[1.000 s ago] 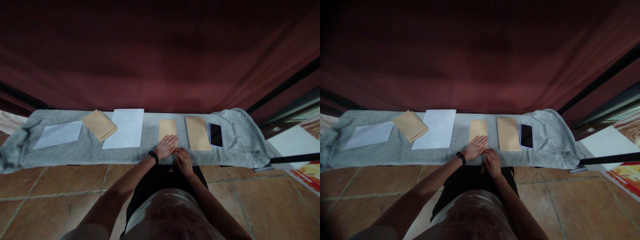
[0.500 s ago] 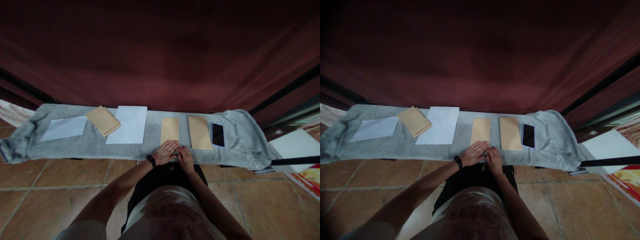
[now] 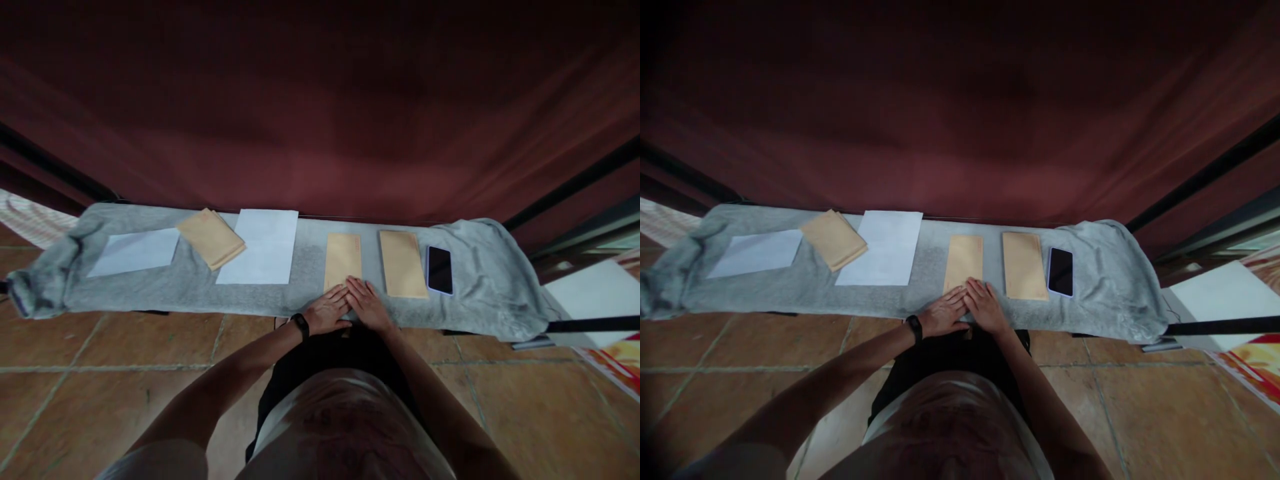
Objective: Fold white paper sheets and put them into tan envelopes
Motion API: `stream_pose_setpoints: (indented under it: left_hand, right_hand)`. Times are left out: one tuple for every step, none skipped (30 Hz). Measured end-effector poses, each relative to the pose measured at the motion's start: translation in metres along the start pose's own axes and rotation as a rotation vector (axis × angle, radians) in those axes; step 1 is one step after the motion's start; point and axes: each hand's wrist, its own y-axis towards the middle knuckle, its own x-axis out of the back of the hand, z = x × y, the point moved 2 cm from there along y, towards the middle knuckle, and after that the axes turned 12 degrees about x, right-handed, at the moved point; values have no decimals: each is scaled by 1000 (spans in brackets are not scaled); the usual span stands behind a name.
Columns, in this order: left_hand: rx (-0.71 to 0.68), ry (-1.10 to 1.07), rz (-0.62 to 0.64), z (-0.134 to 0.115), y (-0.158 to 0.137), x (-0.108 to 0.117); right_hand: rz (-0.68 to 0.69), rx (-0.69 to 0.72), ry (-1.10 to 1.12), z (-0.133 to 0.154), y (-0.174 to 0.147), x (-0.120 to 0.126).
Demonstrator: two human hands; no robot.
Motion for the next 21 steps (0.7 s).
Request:
stream_pose_setpoints:
  left_hand:
    - [-3,-20,-13,0,0,0]
    - [-8,-30,-23,0,1,0]
    - [-14,-23,-27,1,1,-1]
    - [-20,1,-25,1,1,-1]
    - [-25,40,-16,1,2,-1]
    - [-30,86,-5,0,2,-1]
    - [-35,132,7,0,3,-1]
    - [-41,174,14,0,3,-1]
    - [-47,210,15,0,3,0]
    - [-54,238,11,-1,2,1]
    - [-62,259,4,-1,2,1]
    - [-70,274,-6,-2,2,2]
    - [-79,283,-16,-2,2,3]
    - [-86,288,-24,-2,2,3]
    - [-92,291,-31,-2,2,3]
    - [-95,292,-35,-2,2,3]
    - [-96,293,-37,-1,2,2]
    - [-95,293,-39,-1,2,2]
    - [-94,294,-40,-1,2,1]
    - [-92,293,-42,-1,2,1]
    - [-91,291,-43,-1,3,1]
  right_hand:
    - [29,16,-18,-4,5,-1]
    - [50,28,-42,-7,10,-1]
    - [68,36,-74,-11,15,-1]
    - [86,39,-111,-15,21,-2]
    - [105,36,-153,-19,27,-2]
    - [125,27,-199,-22,33,-2]
    - [147,15,-246,-25,40,-2]
    - [169,-1,-291,-28,46,-2]
    - [188,-20,-335,-31,52,-1]
    - [203,-40,-376,-34,59,-1]
    - [215,-59,-413,-37,65,-1]
    - [222,-77,-443,-40,71,-1]
    - [222,-92,-468,-43,77,-1]
    - [217,-107,-487,-46,82,0]
    - [208,-120,-501,-49,87,0]
    - [198,-131,-510,-52,92,0]
    - [188,-138,-516,-55,96,0]
    - [179,-145,-521,-57,99,0]
    - [171,-150,-525,-58,102,-1]
    - [164,-154,-528,-59,104,-1]
    - [158,-158,-531,-60,105,-1]
